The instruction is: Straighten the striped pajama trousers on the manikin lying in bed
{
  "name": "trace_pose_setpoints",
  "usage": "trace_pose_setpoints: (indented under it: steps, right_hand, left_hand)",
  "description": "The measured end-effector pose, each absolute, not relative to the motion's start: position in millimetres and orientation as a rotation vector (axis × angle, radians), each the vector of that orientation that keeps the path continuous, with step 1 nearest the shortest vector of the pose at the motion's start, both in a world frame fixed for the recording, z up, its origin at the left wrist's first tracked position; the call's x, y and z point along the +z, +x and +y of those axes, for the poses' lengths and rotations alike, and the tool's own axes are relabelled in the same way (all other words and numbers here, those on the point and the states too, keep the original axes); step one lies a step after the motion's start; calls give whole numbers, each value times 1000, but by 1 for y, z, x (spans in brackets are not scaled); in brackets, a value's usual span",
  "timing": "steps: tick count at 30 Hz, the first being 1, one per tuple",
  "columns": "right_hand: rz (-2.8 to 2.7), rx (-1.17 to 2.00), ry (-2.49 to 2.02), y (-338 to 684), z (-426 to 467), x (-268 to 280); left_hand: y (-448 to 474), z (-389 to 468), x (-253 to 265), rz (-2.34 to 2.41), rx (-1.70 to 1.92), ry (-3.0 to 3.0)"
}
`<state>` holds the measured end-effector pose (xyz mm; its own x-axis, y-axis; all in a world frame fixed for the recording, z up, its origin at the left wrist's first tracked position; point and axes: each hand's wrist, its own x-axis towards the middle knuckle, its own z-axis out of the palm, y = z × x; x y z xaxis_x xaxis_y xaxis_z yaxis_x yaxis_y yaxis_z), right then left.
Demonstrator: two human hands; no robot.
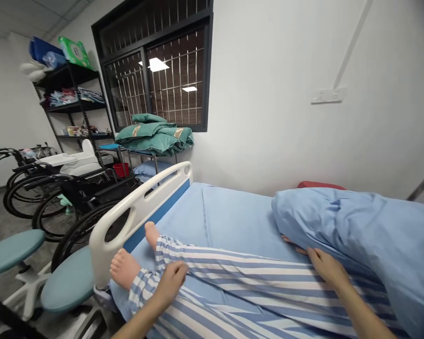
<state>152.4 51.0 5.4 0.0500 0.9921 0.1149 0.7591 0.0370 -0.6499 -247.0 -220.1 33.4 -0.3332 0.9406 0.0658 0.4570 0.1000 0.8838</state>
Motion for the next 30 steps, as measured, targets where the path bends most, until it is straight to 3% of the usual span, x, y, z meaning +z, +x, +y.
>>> trace_pose_setpoints:
  steps: [3, 6, 11, 16, 24, 30]
  right_hand:
    - [-1798, 514, -1829, 144, 44, 7]
    - [-1806, 381, -1849, 127, 13, 11]
    - [-1871, 260, -1611, 79, -77, 8]
    - [-1843, 500, -1404, 2, -161, 7]
    - [-1746, 799, -1090, -148, -224, 62]
    - [-1811, 725, -1164, -203, -255, 1]
  left_hand:
    - [-261, -260, 4, 1876, 1141, 1299]
    - [-259, -270, -25, 2231, 1117, 1353]
    - [-259, -267, -31, 2406, 1028, 1457]
    - [-268, -272, -24, 2377, 967, 1505]
    - [-290, -274, -27, 2384, 857, 1654]
    - [-296, -273, -49, 2378, 851, 1801]
